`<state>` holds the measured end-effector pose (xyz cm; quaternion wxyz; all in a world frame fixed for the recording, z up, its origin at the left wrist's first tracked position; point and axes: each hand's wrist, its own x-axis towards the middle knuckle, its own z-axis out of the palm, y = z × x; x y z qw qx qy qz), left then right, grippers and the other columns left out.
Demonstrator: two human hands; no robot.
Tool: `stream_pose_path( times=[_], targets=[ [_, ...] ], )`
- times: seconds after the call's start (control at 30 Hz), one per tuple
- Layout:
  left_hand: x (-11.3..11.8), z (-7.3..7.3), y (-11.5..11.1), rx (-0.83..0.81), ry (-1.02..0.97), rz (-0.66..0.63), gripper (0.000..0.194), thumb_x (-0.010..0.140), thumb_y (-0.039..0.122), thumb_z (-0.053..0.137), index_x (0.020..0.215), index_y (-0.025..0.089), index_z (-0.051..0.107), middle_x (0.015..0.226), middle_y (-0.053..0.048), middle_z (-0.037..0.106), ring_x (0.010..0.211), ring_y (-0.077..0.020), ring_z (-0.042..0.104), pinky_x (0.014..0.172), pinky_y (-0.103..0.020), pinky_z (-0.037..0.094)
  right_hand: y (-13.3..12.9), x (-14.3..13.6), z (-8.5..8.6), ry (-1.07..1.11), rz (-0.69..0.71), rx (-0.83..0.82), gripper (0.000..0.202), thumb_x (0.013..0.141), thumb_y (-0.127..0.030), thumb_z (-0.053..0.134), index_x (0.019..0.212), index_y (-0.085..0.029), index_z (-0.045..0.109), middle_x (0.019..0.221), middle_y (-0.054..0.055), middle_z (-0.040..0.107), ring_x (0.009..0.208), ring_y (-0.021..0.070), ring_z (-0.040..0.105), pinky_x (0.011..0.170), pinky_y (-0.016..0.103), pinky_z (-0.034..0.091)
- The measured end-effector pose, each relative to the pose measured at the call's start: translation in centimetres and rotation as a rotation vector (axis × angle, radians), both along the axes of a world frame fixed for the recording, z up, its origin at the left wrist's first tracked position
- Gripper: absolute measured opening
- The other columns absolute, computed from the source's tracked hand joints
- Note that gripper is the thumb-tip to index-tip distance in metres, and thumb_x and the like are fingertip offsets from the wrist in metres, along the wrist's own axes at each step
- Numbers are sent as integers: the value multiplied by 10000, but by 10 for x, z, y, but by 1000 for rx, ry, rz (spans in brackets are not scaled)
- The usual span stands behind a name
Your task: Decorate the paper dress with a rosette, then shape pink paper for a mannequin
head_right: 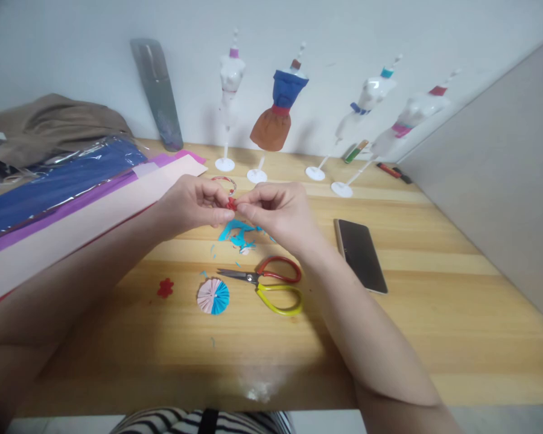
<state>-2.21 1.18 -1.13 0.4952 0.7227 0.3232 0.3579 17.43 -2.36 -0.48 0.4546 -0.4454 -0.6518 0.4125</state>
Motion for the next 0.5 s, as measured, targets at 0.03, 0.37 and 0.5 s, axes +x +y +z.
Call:
stream_pose_path(
  times=[0.03,0.37,0.5],
  targets=[
    [0,0,0,3,-3,-3,112,713,162,768,659,135,674,557,35,593,529,-65,502,500,-190,388,0,0,0,15,4,-24,279,700,-451,915,689,-216,765,587,0,603,535,124,486,512,313,422],
    [-1,2,-4,-49,47,-4,117,702,174,763,639,148,667,558,25,596,540,-79,509,512,-205,396,2,2,-3,58,-20,-138,223,653,-408,933,624,-254,774,553,-14,611,484,90,421,452,279,331],
    [0,1,-4,-38,60,-9,119,700,157,756,630,151,659,535,32,572,529,-80,499,505,-205,390,2,4,-5,67,-30,-155,156,657,-346,907,634,-248,788,553,-9,614,494,94,445,456,271,330]
  ],
)
